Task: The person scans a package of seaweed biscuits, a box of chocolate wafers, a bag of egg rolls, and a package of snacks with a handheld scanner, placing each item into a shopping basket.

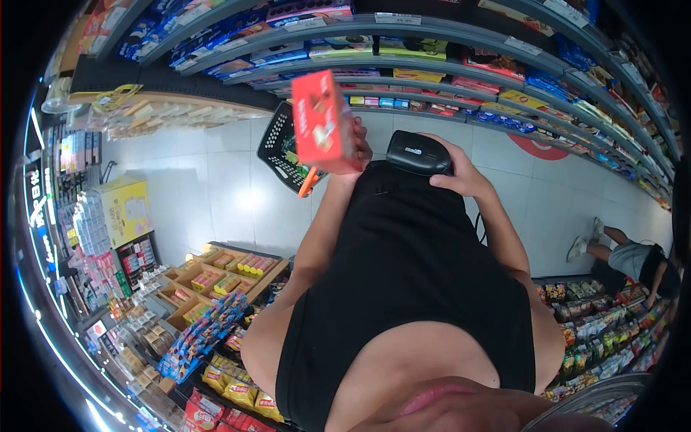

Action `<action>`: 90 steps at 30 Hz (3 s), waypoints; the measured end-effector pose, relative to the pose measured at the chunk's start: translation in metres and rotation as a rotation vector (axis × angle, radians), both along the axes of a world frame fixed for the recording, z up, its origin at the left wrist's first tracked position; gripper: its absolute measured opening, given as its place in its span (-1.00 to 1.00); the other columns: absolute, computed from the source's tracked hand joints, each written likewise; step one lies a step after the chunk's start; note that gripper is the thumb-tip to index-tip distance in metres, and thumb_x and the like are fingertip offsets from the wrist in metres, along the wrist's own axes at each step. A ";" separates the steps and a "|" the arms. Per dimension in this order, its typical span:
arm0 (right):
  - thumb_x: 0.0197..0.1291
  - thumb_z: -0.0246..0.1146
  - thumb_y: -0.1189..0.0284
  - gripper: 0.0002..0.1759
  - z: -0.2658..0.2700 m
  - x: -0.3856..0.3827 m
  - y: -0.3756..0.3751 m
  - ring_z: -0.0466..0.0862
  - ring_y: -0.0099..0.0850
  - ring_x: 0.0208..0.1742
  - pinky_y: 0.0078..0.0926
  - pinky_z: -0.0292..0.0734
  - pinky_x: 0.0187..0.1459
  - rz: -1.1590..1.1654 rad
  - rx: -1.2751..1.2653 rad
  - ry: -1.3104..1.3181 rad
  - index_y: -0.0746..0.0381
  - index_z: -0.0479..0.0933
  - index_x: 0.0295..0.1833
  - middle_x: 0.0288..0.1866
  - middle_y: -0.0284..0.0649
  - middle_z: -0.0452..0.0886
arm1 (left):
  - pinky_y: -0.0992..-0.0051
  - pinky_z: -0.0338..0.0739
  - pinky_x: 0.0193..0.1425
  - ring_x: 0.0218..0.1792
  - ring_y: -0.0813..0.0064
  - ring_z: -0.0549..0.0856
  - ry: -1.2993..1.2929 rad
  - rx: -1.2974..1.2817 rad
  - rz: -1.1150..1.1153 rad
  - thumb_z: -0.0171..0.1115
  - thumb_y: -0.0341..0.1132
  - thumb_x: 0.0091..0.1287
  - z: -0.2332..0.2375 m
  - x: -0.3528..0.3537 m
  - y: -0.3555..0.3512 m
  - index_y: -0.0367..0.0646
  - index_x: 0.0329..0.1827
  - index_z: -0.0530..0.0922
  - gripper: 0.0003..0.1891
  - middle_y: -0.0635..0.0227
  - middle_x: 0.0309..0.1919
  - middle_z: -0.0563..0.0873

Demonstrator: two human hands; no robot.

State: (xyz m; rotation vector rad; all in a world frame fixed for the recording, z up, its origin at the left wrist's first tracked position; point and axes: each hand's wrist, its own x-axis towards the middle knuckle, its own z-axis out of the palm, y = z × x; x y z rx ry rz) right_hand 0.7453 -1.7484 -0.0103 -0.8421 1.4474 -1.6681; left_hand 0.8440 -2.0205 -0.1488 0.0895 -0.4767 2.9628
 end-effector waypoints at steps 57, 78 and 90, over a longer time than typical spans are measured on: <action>0.02 0.61 0.29 0.01 0.019 0.027 -0.034 0.60 -0.13 0.41 -0.23 0.43 0.45 0.228 -0.002 0.207 0.31 0.30 0.57 0.41 0.02 0.58 | 0.30 0.70 -0.18 -0.19 0.37 0.77 0.073 -0.170 -0.217 0.14 0.12 0.50 0.024 0.029 0.011 -0.17 0.29 0.42 -0.44 0.29 -0.09 0.70; 0.01 0.61 0.30 0.00 0.028 0.021 -0.031 0.64 -0.11 0.37 -0.22 0.47 0.40 0.170 0.020 0.254 0.28 0.32 0.56 0.38 0.00 0.62 | 0.31 0.69 -0.19 -0.21 0.38 0.77 0.062 -0.152 -0.211 0.13 0.12 0.51 0.024 0.025 0.011 -0.17 0.28 0.42 -0.45 0.30 -0.11 0.70; 0.04 0.58 0.31 -0.02 0.031 0.021 -0.027 0.60 -0.13 0.42 -0.22 0.40 0.46 0.168 -0.042 0.184 0.29 0.32 0.57 0.42 0.02 0.58 | 0.31 0.69 -0.19 -0.23 0.39 0.77 0.064 -0.144 -0.220 0.13 0.11 0.51 0.027 0.026 0.012 -0.17 0.27 0.42 -0.46 0.31 -0.12 0.70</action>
